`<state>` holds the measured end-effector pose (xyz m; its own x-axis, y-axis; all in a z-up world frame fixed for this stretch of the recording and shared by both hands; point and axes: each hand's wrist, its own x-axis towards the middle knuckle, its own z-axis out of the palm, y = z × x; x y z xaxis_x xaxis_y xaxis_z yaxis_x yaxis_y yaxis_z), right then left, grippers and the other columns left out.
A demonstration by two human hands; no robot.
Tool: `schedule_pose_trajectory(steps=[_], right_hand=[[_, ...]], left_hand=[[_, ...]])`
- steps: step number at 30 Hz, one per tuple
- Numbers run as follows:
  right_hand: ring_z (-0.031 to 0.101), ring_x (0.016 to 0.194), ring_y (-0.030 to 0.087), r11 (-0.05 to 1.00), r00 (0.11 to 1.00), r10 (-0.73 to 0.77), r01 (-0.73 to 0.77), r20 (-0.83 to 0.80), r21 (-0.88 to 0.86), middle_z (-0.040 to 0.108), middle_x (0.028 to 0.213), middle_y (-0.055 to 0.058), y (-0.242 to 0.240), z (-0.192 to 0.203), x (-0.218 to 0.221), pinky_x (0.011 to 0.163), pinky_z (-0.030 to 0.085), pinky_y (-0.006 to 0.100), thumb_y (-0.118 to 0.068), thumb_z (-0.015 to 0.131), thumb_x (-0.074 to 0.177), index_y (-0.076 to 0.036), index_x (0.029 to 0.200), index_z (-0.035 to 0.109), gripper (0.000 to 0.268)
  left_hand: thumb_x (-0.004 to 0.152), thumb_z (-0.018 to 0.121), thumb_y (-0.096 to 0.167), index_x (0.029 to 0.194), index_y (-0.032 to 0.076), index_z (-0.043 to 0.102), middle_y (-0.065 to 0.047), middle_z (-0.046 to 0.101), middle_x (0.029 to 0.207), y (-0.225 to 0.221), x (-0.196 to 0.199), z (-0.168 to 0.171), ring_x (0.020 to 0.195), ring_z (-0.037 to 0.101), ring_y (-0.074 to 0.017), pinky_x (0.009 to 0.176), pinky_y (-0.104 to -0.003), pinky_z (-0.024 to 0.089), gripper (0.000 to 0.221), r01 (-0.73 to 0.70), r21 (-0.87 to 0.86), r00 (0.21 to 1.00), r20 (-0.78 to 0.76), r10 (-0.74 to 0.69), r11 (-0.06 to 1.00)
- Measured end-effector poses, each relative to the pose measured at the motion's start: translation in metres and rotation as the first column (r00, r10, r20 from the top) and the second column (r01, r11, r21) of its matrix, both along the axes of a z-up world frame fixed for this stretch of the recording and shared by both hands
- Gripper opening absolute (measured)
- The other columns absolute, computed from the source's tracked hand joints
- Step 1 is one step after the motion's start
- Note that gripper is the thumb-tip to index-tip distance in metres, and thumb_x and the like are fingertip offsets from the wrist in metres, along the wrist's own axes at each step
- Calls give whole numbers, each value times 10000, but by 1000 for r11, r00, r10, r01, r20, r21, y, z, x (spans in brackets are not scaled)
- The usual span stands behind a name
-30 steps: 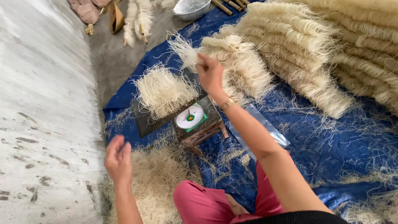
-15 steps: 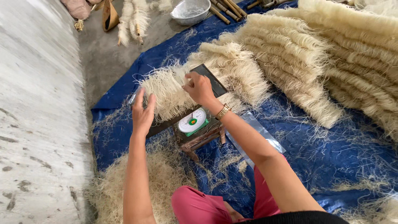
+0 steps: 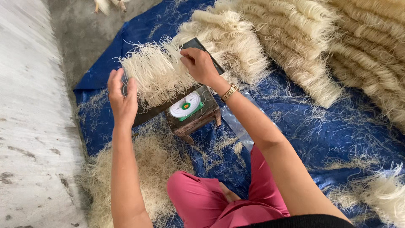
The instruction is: The person sorts, weighs, and places bundles of thin fibrous noodles into plastic bags while working on a floor-level workspace.
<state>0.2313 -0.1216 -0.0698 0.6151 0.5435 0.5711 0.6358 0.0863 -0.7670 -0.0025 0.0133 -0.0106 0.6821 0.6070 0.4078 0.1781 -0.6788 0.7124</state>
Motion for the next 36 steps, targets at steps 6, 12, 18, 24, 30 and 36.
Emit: schedule_pose_trajectory(steps=[6,12,18,24,30,36], right_hand=[[711,709,254,995,997,57,-52,-58,79,712,765,94,0,-3,-3,688,556,377,-59,732,878,-21,1108,723,233],[709,739,330,1000,990,16,-13,142,-22,718,782,87,9,-7,-14,688,576,428,-6,751,821,-88,1031,760,225],[716,696,241,989,987,89,-71,-136,131,730,773,145,8,-1,-15,625,568,378,4,738,848,-29,1035,755,191],[663,671,179,993,997,83,-83,-5,81,695,783,132,1,-4,-9,610,539,304,-48,716,910,-60,1047,771,148],[649,619,221,991,998,59,-55,-33,124,675,709,95,-4,-2,-6,595,516,363,-186,672,972,-48,1167,677,238],[635,578,240,998,1000,-11,11,-2,69,663,660,78,-7,-4,-3,573,497,384,-229,645,986,-61,1154,660,238]], left_hand=[[1118,534,319,1451,34,466,-298,324,1493,18,-12,-7,1322,402,-569,1044,-702,334,443,-32,13,999,8,32,999],[1096,506,352,1433,19,514,-284,465,1423,-4,-6,-1,1312,452,-512,1036,-724,321,475,-4,-126,995,-99,-9,992],[1096,526,244,1420,-49,474,-347,486,1373,-1,-8,-4,1287,454,-549,1015,-687,391,439,75,-124,997,-6,-77,989],[1102,475,195,1479,-73,289,-416,375,1415,-8,-9,8,1329,404,-573,1047,-729,349,498,51,-136,999,3,-51,989],[1091,539,201,1470,-38,370,-376,328,1465,1,-20,7,1335,379,-580,1075,-698,312,479,-34,-90,998,41,38,995],[1065,538,109,1429,-67,428,-330,334,1473,-10,-47,17,1353,388,-539,1117,-651,294,419,-95,-79,990,94,102,992]])
